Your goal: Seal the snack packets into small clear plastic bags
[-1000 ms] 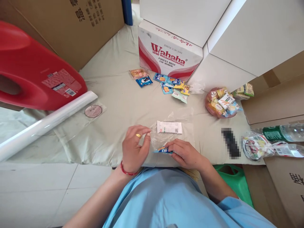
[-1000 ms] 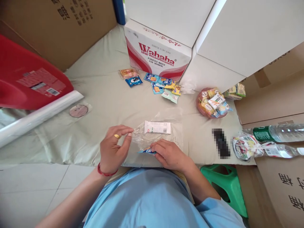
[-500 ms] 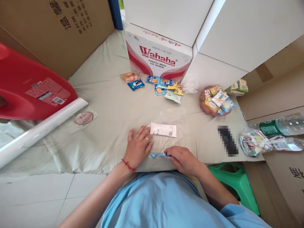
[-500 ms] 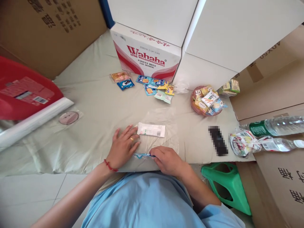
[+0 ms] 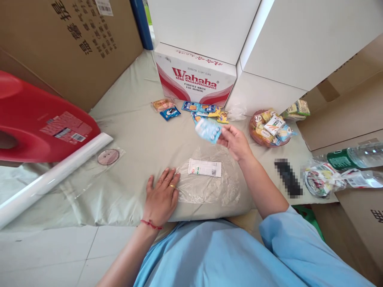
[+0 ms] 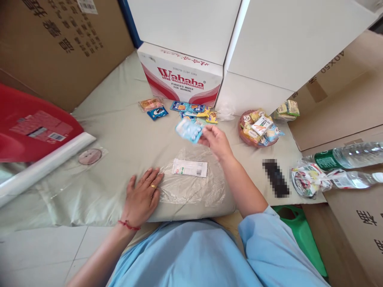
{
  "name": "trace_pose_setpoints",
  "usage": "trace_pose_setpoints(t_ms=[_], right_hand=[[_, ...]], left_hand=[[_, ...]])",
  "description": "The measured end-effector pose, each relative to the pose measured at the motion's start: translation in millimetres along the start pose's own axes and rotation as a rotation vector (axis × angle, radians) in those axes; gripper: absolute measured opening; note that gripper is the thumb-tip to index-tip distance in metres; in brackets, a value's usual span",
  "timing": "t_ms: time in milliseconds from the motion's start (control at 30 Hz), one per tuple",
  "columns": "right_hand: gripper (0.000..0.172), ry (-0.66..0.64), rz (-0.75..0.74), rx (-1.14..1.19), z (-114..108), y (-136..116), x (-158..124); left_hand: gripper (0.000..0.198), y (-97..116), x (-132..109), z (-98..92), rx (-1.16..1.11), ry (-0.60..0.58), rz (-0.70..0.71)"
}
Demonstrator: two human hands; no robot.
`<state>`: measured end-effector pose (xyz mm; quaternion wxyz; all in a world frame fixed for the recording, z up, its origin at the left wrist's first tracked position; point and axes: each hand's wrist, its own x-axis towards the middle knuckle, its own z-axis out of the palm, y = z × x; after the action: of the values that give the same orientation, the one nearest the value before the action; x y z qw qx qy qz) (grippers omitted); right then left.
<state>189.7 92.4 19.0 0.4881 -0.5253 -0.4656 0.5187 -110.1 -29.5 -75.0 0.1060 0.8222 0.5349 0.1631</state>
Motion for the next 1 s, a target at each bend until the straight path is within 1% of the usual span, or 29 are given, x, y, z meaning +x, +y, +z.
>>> trace_pose_setpoints(t_ms=[67, 100, 167, 233, 300, 333, 400, 467, 533, 600, 633, 667, 733, 767, 833, 900, 933, 967, 1000], right_hand=[[0.041, 0.111, -0.093, -0.06, -2, 3, 23], [0.04, 0.151, -0.131, -0.161, -4, 7, 30], [0.038, 0.207, -0.217, -0.471, -7, 18, 35], [0.04, 0.22, -0.293, -0.814, -11, 33, 35], [0.046, 0.226, -0.322, -1.069, -14, 45, 38], [0.047, 0.232, -0.318, -1.153, -16, 50, 41], [0.04, 0.24, -0.299, -1.242, -20, 53, 52], [0.029, 0.216, -0.298, -1.245, -25, 49, 63], [0.026, 0.214, -0.309, -1.161, -31, 40, 68], [0.026, 0.239, -0.296, -0.959, -36, 28, 62], [0.027, 0.232, -0.26, -0.824, -37, 22, 54], [0.03, 0.195, -0.203, -0.689, -38, 17, 44], [0.038, 0.036, -0.056, -0.483, -36, 8, 19], [0.042, -0.063, 0.011, -0.433, -33, 6, 6], [0.045, -0.251, 0.098, -0.421, -25, 5, -18], [0.041, -0.404, 0.141, -0.459, -16, 11, -35], [0.038, -0.453, 0.153, -0.494, -12, 15, -40], [0.035, -0.472, 0.152, -0.546, -8, 20, -43], [0.031, -0.46, 0.127, -0.625, -4, 25, -44]], left_hand=[[0.054, 0, 0, 0.4, 0.002, -0.004, 0.006], [0.054, 0, 0, 0.5, -0.002, -0.004, 0.005], [0.054, 0, 1, 0.7, -0.016, 0.003, -0.004], [0.054, 0, 1, 1.2, -0.025, 0.015, -0.012], [0.054, 1, 1, 1.9, -0.022, 0.028, -0.02], [0.054, 1, 1, 2.2, -0.019, 0.032, -0.024], [0.054, 2, 2, 2.6, -0.017, 0.033, -0.031], [0.053, 4, 2, 2.5, -0.015, 0.03, -0.04], [0.053, 5, 3, 2.3, -0.017, 0.028, -0.053], [0.052, 7, 3, 1.9, -0.026, 0.026, -0.072], [0.051, 7, 3, 1.8, -0.034, 0.025, -0.081], [0.051, 7, 4, 1.7, -0.041, 0.023, -0.086], [0.05, 7, 4, 1.8, -0.052, 0.016, -0.089], [0.051, 7, 4, 2.0, -0.055, 0.012, -0.089], [0.051, 7, 4, 2.2, -0.06, 0.007, -0.093], [0.052, 7, 5, 2.2, -0.06, 0.007, -0.103], [0.052, 8, 5, 2.1, -0.059, 0.007, -0.104], [0.052, 8, 5, 2.0, -0.058, 0.008, -0.102], [0.052, 8, 6, 1.9, -0.055, 0.008, -0.1]])
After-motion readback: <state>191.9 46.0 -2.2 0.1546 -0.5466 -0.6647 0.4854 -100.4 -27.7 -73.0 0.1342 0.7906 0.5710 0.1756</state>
